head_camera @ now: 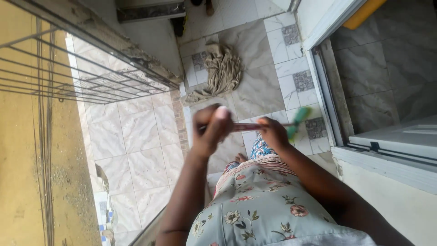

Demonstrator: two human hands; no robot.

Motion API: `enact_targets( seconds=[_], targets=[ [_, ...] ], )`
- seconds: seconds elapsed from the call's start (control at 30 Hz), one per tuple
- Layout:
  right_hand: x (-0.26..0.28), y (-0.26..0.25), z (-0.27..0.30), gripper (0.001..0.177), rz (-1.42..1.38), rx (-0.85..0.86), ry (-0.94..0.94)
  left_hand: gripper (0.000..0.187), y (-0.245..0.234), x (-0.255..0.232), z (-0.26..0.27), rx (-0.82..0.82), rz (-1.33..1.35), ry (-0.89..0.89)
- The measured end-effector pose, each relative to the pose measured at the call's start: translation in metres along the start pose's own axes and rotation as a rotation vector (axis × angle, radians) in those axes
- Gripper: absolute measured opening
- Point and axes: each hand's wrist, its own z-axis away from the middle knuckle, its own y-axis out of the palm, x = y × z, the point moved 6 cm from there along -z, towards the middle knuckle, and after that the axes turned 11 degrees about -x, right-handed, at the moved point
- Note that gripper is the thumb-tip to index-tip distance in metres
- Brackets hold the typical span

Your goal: Sweeping the floor and balcony area with a broom and shaking out a cloth rag.

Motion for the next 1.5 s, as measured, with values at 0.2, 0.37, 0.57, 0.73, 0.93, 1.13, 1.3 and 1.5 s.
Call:
enact_targets(
  seconds=[0.2,0.37,0.57,0.73,0.93,1.13,1.3,1.5],
  targets=[
    [-0.166,-0.001,0.005,0.03,0.214,0.186,0.598,0.045,0.065,0.119,-0.066,0.265,-0.15,-0.261],
    [-0.248,0.019,-0.114,0.032,0.243,0.066,0.515,0.044,0.13,0.111,-0.172,0.443,-0.237,0.024],
    [-0.292,0.054,-0.3,0.029,-0.286,-0.059,0.211,0.041,0.157,0.102,-0.297,0.319,-0.408,0.011],
    [-0.287,0.069,-0.435,0.035,-0.209,0.045,0.201,0.031,0.139,0.127,-0.369,0.123,-0.426,0.078],
    [-0.285,0.116,-0.515,0.029,-0.033,0.132,0.026,0.035,0.098,0.145,-0.405,-0.21,-0.438,0.037],
    [-0.228,0.174,-0.508,0.028,-0.202,0.401,-0.041,0.039,0.067,0.123,-0.388,-0.569,-0.436,0.073],
    [-0.152,0.214,-0.464,0.031,-0.351,0.691,-0.055,0.03,0.082,0.065,-0.376,-0.623,-0.624,0.275],
    [-0.087,0.193,-0.438,0.052,-0.463,0.905,-0.183,0.027,0.095,0.023,-0.367,-0.449,-0.653,0.303]
  ],
)
